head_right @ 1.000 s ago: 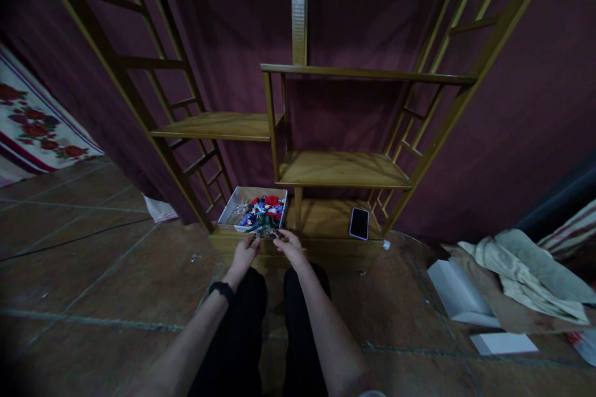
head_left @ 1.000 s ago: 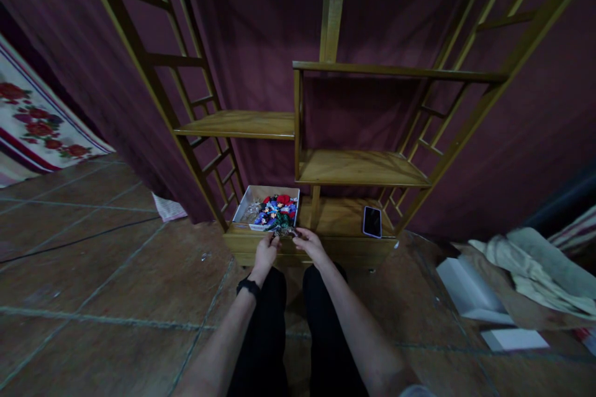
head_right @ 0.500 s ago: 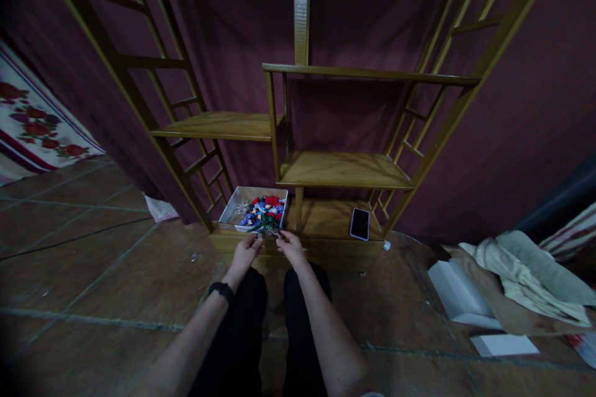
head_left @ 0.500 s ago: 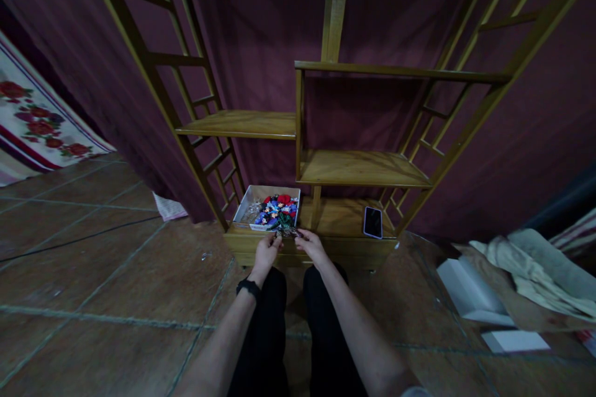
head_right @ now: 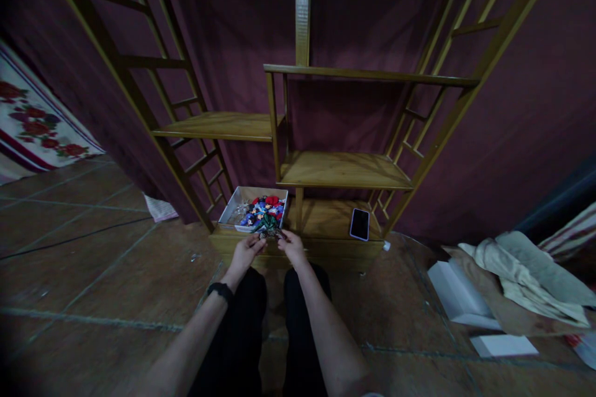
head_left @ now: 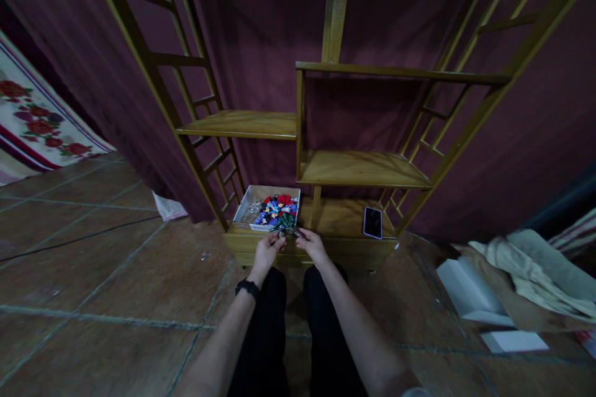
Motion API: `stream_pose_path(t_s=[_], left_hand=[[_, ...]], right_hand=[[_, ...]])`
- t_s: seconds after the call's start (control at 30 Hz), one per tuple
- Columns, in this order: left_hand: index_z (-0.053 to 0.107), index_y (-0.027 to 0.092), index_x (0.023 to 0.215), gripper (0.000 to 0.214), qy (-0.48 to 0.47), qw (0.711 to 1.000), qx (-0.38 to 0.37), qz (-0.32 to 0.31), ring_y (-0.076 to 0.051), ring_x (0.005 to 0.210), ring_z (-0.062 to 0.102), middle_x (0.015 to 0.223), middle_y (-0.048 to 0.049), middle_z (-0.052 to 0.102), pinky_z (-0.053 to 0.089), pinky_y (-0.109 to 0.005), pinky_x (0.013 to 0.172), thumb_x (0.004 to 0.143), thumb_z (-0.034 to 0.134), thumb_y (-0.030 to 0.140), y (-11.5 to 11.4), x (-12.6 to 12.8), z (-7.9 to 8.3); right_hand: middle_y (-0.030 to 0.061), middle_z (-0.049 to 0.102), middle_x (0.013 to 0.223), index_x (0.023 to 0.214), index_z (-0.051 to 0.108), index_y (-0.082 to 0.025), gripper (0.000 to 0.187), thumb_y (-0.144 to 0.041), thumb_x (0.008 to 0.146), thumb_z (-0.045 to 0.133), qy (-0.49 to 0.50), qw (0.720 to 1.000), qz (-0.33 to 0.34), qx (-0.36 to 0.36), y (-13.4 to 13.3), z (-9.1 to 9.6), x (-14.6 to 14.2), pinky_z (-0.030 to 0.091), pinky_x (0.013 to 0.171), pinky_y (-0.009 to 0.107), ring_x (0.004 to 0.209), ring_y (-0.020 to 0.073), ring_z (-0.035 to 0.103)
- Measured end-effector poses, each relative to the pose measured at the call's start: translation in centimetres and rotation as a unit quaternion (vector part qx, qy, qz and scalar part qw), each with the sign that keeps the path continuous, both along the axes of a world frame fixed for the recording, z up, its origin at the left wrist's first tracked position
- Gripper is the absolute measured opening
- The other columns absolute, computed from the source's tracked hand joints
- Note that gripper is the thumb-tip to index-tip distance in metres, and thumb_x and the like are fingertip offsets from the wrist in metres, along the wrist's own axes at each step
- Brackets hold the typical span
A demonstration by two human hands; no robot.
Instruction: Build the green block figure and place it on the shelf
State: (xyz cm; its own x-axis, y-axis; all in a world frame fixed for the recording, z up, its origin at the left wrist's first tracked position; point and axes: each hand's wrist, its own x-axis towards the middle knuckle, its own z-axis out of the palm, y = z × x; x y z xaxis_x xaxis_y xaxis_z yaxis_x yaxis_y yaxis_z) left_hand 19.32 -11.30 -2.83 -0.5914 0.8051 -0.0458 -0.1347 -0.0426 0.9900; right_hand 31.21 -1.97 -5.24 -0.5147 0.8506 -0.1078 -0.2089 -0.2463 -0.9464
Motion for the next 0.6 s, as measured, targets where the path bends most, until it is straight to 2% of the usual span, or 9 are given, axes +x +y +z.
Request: stream_pose_path(t_s=[0.33,0.6], left_hand=[[0.051,0.014,0.079,0.045,0.01,1.0,-0.001,0.013,-0.011,0.051,0.056,0.06,0.0019,0.059,0.044,-0.023,0.053,0.047,0.077,0.034,0.1,0.07,-0.12],[0.046,0.016,0.067,0.034,0.079,0.997,0.005,-0.017,-0.008,0.049,0.051,0.053,0.0048,0.055,0.039,-0.02,0.053,0.053,0.074,0.031,0.08,-0.1,-0.11]], right_hand=[[0.0041,0.066,0.092,0.099,0.062,-0.018,0.044,-0.023,0.055,0.07,0.023,0.999,-0.016,-0.015,0.04,-0.15,0.03,0.053,0.072,0.035,0.077,0.017,0.063],[0.0038,0.065,0.09,0.094,0.063,-0.018,0.041,-0.025,0.055,0.071,0.031,0.999,-0.009,-0.006,-0.02,-0.13,0.06,0.053,0.073,0.037,0.08,0.0183,0.062]])
